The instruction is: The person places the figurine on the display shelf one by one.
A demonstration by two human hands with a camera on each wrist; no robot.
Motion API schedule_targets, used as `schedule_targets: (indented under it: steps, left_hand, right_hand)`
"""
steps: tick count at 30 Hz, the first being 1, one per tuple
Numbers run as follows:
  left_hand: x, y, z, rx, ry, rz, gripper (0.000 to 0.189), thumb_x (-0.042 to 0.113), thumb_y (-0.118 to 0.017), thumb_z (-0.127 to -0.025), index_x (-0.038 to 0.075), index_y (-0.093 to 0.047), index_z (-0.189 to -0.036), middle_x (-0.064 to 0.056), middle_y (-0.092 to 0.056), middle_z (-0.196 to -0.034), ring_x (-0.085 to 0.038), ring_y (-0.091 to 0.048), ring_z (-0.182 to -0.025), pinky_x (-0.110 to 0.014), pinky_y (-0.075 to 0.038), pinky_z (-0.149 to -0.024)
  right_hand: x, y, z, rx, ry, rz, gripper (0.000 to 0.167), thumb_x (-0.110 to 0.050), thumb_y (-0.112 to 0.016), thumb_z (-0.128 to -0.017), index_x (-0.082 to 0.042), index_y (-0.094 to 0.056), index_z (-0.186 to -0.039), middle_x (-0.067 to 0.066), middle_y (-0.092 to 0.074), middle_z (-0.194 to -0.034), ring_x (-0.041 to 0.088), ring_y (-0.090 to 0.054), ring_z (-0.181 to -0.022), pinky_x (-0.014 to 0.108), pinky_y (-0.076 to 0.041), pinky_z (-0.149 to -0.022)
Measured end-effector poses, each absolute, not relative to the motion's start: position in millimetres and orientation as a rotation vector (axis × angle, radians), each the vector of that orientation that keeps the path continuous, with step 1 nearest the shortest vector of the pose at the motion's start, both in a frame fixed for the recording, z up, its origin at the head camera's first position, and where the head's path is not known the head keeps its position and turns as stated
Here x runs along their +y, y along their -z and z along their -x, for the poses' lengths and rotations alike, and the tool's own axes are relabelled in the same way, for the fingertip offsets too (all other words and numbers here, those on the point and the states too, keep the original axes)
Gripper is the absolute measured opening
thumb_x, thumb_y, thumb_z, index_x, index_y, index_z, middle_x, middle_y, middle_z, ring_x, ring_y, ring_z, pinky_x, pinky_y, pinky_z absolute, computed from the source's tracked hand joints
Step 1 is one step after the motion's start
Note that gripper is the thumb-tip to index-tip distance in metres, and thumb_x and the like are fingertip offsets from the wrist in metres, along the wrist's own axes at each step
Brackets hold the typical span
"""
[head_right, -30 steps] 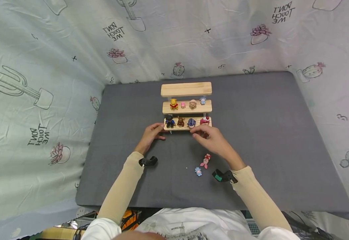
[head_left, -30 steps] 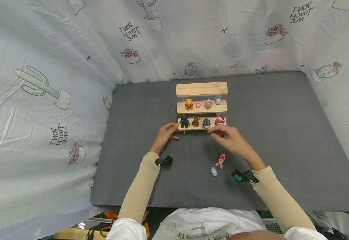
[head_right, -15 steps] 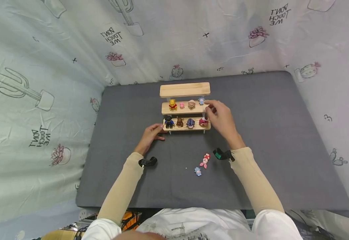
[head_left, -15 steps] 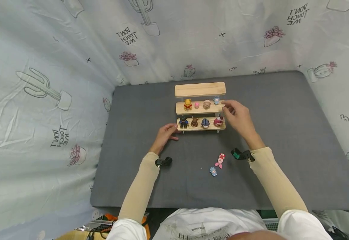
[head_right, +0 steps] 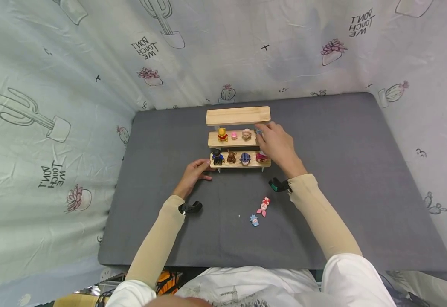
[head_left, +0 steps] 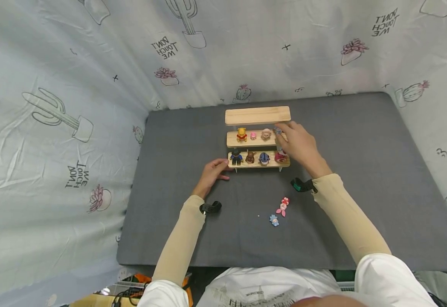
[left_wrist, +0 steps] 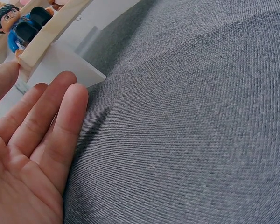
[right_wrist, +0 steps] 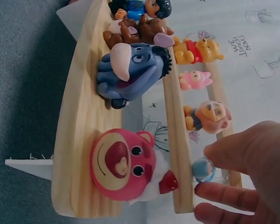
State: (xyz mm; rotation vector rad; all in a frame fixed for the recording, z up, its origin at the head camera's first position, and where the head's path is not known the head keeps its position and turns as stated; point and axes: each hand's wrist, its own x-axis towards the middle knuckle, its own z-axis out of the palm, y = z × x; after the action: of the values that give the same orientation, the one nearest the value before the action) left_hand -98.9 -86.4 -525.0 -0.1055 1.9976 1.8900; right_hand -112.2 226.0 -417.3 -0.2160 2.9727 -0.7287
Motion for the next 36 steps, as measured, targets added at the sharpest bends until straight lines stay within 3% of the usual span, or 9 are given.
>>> schedule_targets:
  steps: [3,6,11,19,24,36]
  left_hand:
    - [-86.5,524.7,99.2,1.995,-1.885,0.108,0.036,0.029,-0.063,-0.102,0.001,-0.066,-0.124,-0.019,-0.072,-0.117,-0.012,-0.071,-0.097,-0.031,-0.066,-0.071]
    - [-86.1,524.2,99.6,2.003,-1.873,0.112,0.037,0.031,-0.063,-0.102,0.001,-0.066,-0.124,-0.02,-0.072,-0.117,-0.013,-0.071,-0.098,-0.03,-0.066,-0.071]
    - [-85.7,524.3,100.3,2.015,-1.862,0.108,0.037,0.031,-0.062,-0.102,0.001,-0.066,-0.123,-0.02,-0.072,-0.118,-0.014,-0.071,-0.099,-0.029,-0.066,-0.071]
    - [-85.7,524.2,100.3,2.015,-1.859,0.119,0.036,0.03,-0.063,-0.102,0.001,-0.066,-0.124,-0.022,-0.07,-0.121,-0.012,-0.071,-0.098,-0.029,-0.066,-0.072]
    - [-85.5,523.9,99.7,2.012,-1.857,0.119,0.037,0.03,-0.062,-0.103,0.0,-0.066,-0.124,-0.022,-0.07,-0.121,-0.014,-0.071,-0.1,-0.03,-0.066,-0.072]
    - [-84.6,523.5,99.6,2.013,-1.854,0.129,0.037,0.029,-0.062,-0.103,0.0,-0.065,-0.126,-0.019,-0.071,-0.118,-0.011,-0.071,-0.099,-0.027,-0.065,-0.069]
  right_hand:
    - [225.0,417.8,112.1,3.003,0.737,0.222,0.039,-0.03,-0.05,-0.107,-0.018,-0.055,-0.144,0.018,-0.054,-0.142,0.038,-0.056,-0.118,0.052,-0.055,-0.066]
    - [225.0,418.7,110.9,3.028,0.772,0.22,0.034,-0.027,-0.052,-0.107,-0.018,-0.059,-0.139,0.016,-0.06,-0.13,0.033,-0.06,-0.101,0.047,-0.052,-0.06]
    - [224.8,419.1,108.4,3.002,0.786,0.223,0.039,-0.023,-0.052,-0.107,-0.016,-0.054,-0.145,0.014,-0.059,-0.109,0.027,-0.054,-0.079,0.037,-0.043,-0.053]
    - [226.6,423.3,108.1,3.016,0.834,0.232,0.034,-0.021,-0.058,-0.104,-0.009,-0.062,-0.135,0.014,-0.064,-0.113,0.031,-0.055,-0.101,0.044,-0.049,-0.069]
    - [227.7,425.8,112.4,3.031,0.86,0.278,0.031,-0.019,-0.058,-0.104,-0.007,-0.063,-0.132,0.016,-0.065,-0.117,0.034,-0.056,-0.105,0.049,-0.051,-0.08]
    - [229.6,425.3,114.4,2.979,0.84,0.293,0.035,-0.019,-0.058,-0.103,-0.011,-0.057,-0.138,0.015,-0.061,-0.122,0.034,-0.053,-0.109,0.045,-0.046,-0.07]
